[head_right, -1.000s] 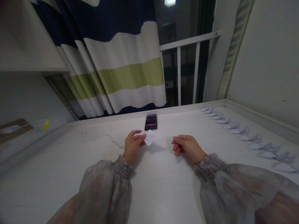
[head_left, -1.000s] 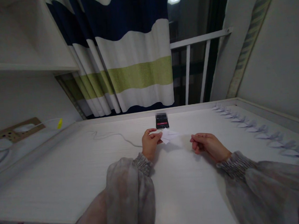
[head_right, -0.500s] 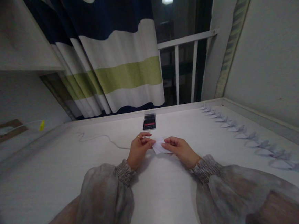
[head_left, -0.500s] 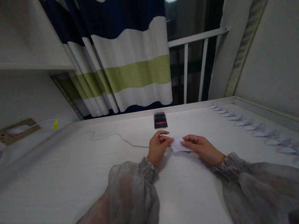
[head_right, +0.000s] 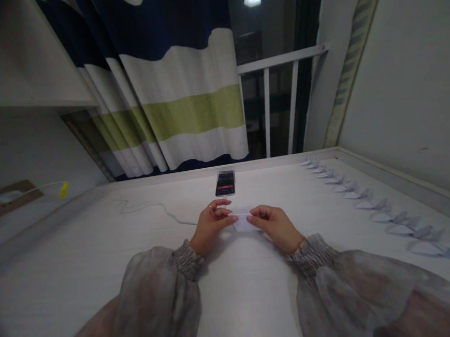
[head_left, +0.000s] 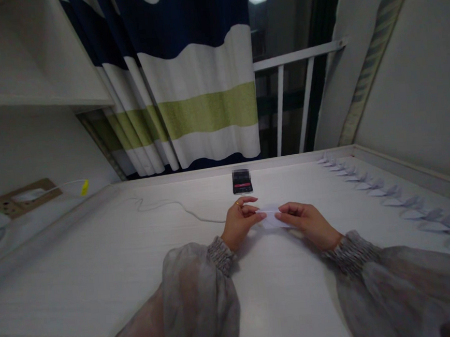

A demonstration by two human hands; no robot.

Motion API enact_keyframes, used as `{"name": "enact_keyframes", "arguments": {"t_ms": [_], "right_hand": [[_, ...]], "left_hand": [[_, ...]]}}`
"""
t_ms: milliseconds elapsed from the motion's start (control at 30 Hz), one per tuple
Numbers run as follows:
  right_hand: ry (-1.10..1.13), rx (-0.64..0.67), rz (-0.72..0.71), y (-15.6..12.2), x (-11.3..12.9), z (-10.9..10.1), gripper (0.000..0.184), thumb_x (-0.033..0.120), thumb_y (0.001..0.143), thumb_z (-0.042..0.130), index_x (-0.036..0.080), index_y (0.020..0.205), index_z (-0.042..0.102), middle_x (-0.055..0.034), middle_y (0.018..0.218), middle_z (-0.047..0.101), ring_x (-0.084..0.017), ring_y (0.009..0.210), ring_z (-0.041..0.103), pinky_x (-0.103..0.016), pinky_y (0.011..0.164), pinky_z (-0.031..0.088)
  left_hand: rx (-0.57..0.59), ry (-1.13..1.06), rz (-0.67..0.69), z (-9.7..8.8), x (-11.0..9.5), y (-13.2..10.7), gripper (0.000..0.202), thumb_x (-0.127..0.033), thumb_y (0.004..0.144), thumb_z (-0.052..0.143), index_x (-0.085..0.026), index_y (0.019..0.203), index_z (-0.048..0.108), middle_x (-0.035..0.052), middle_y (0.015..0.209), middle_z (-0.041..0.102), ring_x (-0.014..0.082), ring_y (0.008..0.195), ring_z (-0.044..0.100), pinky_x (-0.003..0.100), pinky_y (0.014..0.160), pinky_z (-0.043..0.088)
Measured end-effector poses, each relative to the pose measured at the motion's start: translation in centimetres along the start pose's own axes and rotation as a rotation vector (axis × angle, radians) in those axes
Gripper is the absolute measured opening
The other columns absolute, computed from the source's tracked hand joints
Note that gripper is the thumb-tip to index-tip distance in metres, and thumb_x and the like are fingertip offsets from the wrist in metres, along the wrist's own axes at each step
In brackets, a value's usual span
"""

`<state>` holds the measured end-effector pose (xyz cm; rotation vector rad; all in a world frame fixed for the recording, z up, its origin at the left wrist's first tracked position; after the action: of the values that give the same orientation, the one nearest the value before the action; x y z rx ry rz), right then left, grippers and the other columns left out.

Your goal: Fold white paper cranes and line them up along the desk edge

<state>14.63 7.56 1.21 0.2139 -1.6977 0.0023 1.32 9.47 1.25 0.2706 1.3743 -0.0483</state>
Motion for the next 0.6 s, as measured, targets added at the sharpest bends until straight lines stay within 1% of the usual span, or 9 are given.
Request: {"name": "enact_keyframes", "arguments": {"t_ms": [67, 133, 167, 233, 300, 333, 400, 500, 600], "right_hand": [[-0.151, -0.025, -0.140, -0.2, 1.2, -0.3, 0.018, 0.034, 0.066, 0.059, 0.016, 0.069, 0.056, 0.0016, 0.060, 0.053, -0.011, 0.055, 0.047, -0.024, 0.051, 0.037], [-0.332, -0.033, -0.336, -0.7, 3.1, -0.2, 0.011, 0.028, 0.071, 0.055, 0.017, 0.070, 0.057, -0.0008, 0.065, 0.055, -0.014, 0.063, 0.050, -0.026, 0.059, 0.040], [-0.413, -0.020, -0.432, -1.1, 3.9, 0.1, 0.008, 0.024, 0.072, 0.053, 0.018, 0.072, 0.058, -0.0023, 0.070, 0.056, -0.015, 0.068, 0.052, -0.027, 0.063, 0.041], [-0.541, 0.016, -0.590, -1.9, 5.1, 0.6, 0.010, 0.018, 0.074, 0.049, 0.019, 0.074, 0.059, -0.0049, 0.077, 0.056, -0.016, 0.074, 0.052, -0.029, 0.068, 0.042], [-0.663, 0.049, -0.702, -2.4, 5.5, 1.2, 0.013, 0.015, 0.073, 0.048, 0.019, 0.074, 0.060, -0.0063, 0.079, 0.055, -0.017, 0.076, 0.051, -0.031, 0.069, 0.042], [-0.726, 0.067, -0.742, -2.6, 5.4, 1.5, 0.014, 0.013, 0.073, 0.048, 0.019, 0.073, 0.060, -0.0066, 0.079, 0.054, -0.017, 0.076, 0.050, -0.031, 0.068, 0.041], [-0.840, 0.115, -0.802, -2.8, 5.0, 2.3, 0.014, 0.012, 0.072, 0.048, 0.018, 0.070, 0.061, -0.0071, 0.076, 0.053, -0.018, 0.073, 0.048, -0.032, 0.066, 0.040], [-0.926, 0.231, -0.828, -2.9, 3.9, 3.5, 0.017, 0.009, 0.073, 0.046, 0.015, 0.070, 0.060, -0.0079, 0.075, 0.053, -0.017, 0.071, 0.047, -0.032, 0.064, 0.040], [-0.919, 0.356, -0.804, -3.0, 3.0, 4.2, 0.019, 0.007, 0.075, 0.043, 0.015, 0.073, 0.060, -0.0082, 0.078, 0.054, -0.016, 0.073, 0.048, -0.030, 0.065, 0.042]], "left_hand": [[0.025, 0.063, 0.022, 0.2, -0.2, -0.1, 0.040, -0.016, 0.053, 0.070, -0.015, 0.090, 0.052, -0.0011, 0.063, 0.061, 0.0089, 0.056, 0.056, 0.023, 0.061, 0.044], [0.056, 0.188, 0.091, 0.3, -0.9, -0.3, 0.034, -0.018, 0.057, 0.068, -0.015, 0.088, 0.055, 0.0013, 0.067, 0.062, 0.0111, 0.061, 0.057, 0.025, 0.063, 0.044], [0.075, 0.278, 0.157, 0.4, -1.5, -0.5, 0.027, -0.019, 0.060, 0.066, -0.016, 0.085, 0.057, 0.0029, 0.070, 0.063, 0.0124, 0.065, 0.058, 0.026, 0.065, 0.044], [0.137, 0.493, 0.341, 1.0, -2.9, -1.1, 0.013, -0.021, 0.065, 0.061, -0.017, 0.077, 0.061, 0.0055, 0.076, 0.063, 0.0146, 0.074, 0.057, 0.028, 0.071, 0.044], [0.242, 0.702, 0.523, 2.0, -3.9, -2.0, 0.007, -0.021, 0.069, 0.057, -0.018, 0.072, 0.063, 0.0066, 0.079, 0.063, 0.0159, 0.080, 0.055, 0.030, 0.078, 0.041], [0.301, 0.783, 0.580, 2.4, -4.0, -2.4, 0.009, -0.021, 0.070, 0.055, -0.019, 0.072, 0.063, 0.0069, 0.080, 0.063, 0.0161, 0.081, 0.054, 0.030, 0.079, 0.041], [0.415, 0.908, 0.633, 3.0, -3.5, -2.9, 0.013, -0.017, 0.072, 0.051, -0.019, 0.074, 0.063, 0.0070, 0.081, 0.063, 0.0155, 0.081, 0.054, 0.029, 0.077, 0.041], [0.572, 1.009, 0.629, 3.5, -2.4, -3.3, 0.018, -0.010, 0.069, 0.048, -0.018, 0.076, 0.063, 0.0064, 0.082, 0.062, 0.0144, 0.079, 0.053, 0.027, 0.073, 0.043], [0.697, 1.002, 0.584, 3.8, -1.6, -3.6, 0.019, -0.008, 0.065, 0.050, -0.016, 0.077, 0.063, 0.0058, 0.086, 0.062, 0.0138, 0.082, 0.053, 0.026, 0.076, 0.043]]}}
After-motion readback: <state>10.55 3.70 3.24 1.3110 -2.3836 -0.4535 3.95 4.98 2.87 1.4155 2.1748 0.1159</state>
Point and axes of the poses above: each hand's wrist, its own y-axis towards the middle knuckle, its own z-axis out of the palm, x = y × z, the point moved 9 cm from there along y, towards the middle knuckle
